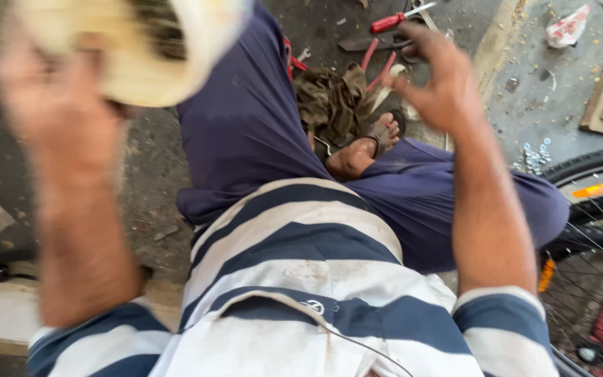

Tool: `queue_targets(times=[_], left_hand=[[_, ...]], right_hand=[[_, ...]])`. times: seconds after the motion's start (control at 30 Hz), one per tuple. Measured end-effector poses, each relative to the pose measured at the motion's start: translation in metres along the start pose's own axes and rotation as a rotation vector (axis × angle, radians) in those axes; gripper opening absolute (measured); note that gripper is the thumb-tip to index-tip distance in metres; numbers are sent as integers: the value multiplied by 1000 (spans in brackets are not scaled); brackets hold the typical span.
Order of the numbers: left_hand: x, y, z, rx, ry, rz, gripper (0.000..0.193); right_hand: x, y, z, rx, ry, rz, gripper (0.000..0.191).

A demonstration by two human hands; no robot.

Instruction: The person sits on the workshop floor and sorts small metal fasteners by hand from a plastic bucket, picking out bolts and placing them back. The person then fits a pedal onto the crank arm of a bicycle frame and tightens it by hand.

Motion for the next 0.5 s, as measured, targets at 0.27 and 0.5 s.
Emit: queue_targets(times=[0.27,0.5], left_hand=[[-73,71,-137,-265,660,320,24],[-172,85,-240,-256,900,768,27]], right_hand=[[8,-42,164,-360,-491,-50,60],[-4,-52,201,-224,-667,-158,52]])
Point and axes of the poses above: each hand's wrist, its own x-axis towards the middle knuckle, its own y-axis out of the back of the hand, z = x × y, the point moved 1 cm from there along x, towards the middle knuckle, and after that the axes turned 8 degrees about -y, right-handed, at the moved point
